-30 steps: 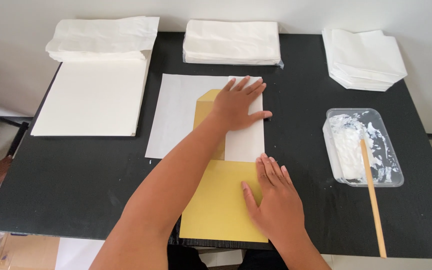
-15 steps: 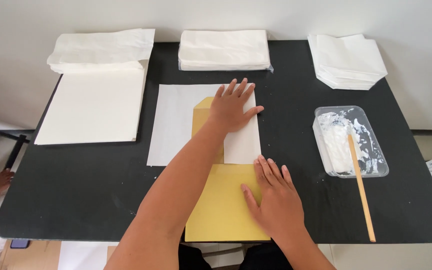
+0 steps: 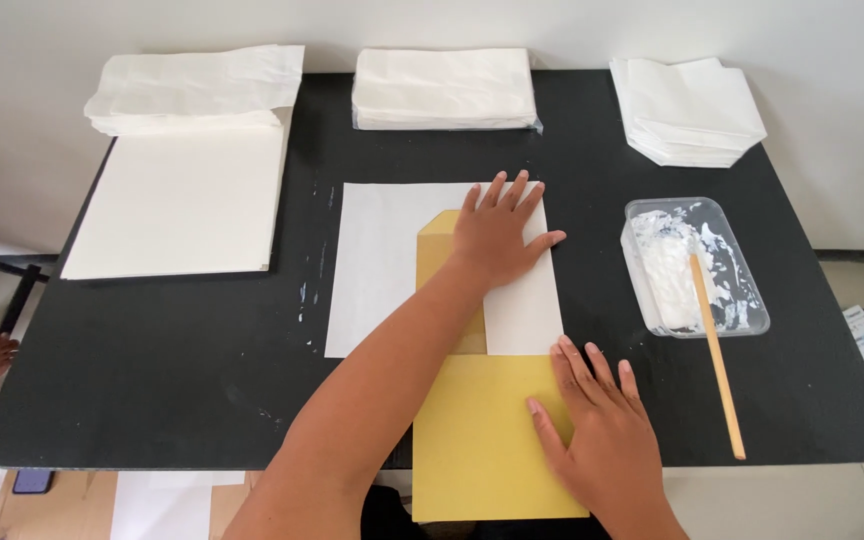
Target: The person is manually assembling a paper bag by folding a white sheet of paper over a yellow template and applying glue with a brush.
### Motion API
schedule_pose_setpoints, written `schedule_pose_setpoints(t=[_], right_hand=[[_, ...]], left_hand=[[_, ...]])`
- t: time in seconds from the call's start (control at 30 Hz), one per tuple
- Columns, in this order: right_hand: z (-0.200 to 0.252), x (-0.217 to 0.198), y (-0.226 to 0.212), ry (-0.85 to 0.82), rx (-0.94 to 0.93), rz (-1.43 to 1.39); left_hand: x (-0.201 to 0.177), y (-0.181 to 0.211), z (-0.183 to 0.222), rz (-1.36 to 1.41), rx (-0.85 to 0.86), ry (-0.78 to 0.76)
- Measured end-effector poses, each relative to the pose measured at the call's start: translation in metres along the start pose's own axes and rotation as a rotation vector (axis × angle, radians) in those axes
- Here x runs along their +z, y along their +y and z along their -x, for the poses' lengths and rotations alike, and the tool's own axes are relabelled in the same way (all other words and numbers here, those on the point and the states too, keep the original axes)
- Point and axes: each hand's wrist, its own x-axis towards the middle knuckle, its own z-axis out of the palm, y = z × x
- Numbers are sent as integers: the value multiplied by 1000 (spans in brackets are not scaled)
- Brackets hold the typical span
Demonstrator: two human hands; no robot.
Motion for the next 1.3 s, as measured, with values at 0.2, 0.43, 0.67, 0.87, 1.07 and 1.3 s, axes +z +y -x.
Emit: schedule_pose_setpoints(t=[0.2, 0.43, 0.67, 0.87, 1.07, 1.3], right_hand=[[0, 2, 0, 27, -17, 19], [0, 3, 0, 38, -21, -13], [-1, 5, 3, -1, -15, -27], [1, 6, 1, 3, -23, 85], [3, 16, 5, -44, 7, 124], [15, -14, -2, -7, 107, -136]], left_hand=[[2, -1, -2, 6, -7, 19], [8, -12, 6, -131, 4, 47], [21, -2, 113, -72, 544, 72], [9, -3, 159, 10, 532, 201], [16, 14, 176, -80, 448, 332], [12, 12, 175, 23, 473, 253]])
